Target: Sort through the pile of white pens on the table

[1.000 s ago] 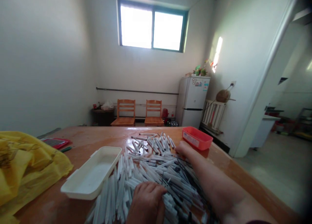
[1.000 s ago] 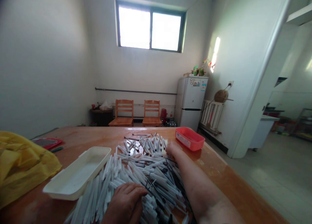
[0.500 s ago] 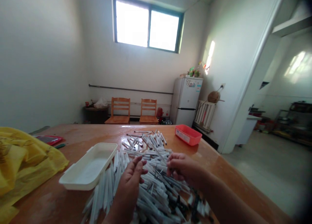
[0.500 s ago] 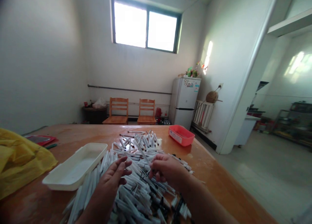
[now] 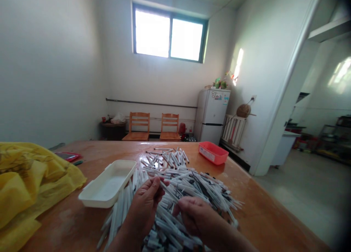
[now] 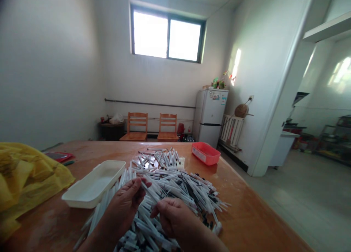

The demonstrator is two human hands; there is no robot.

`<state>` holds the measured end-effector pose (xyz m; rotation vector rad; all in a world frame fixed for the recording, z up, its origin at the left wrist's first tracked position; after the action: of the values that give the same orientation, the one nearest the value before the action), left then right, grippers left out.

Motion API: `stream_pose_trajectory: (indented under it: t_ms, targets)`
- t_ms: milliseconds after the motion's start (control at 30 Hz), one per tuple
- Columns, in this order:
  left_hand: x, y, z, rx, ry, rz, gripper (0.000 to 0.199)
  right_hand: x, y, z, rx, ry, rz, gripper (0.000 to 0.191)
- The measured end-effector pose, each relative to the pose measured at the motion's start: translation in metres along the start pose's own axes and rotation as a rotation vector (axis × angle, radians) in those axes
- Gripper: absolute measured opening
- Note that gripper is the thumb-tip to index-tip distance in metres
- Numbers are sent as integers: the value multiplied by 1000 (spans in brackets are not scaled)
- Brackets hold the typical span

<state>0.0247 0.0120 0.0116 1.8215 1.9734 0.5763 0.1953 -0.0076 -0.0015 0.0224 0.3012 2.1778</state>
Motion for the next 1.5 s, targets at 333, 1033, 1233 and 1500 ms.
stream_pose_trajectory:
  t_ms: [333,1033,1233,1500]
  targets:
    - [-3,3,7,107,-9,-225,39,-15,2,7,-1219,-398,-358,33]
    - [4,-7,-2,166,46,-216,40,-22,-1,17,-933,-350,-329,38]
    - [15,-34,-12,366,132,-355,51,-27,-8,15,-1083,-335,-373,34]
    - [11,-21,-2,560,118,-202,61,-16,-30,13,-1018,-269,-474,33]
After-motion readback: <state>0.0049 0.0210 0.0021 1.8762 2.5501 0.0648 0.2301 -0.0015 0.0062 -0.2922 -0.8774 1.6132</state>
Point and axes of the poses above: each hand's wrist, its own x-axis towards the middle knuckle, its own y-axis out of the palm, z = x × y, the point moved 3 cm from there along x, towards the middle knuckle, and after that the axes turned 1 degree about y, right-handed, at the moved point
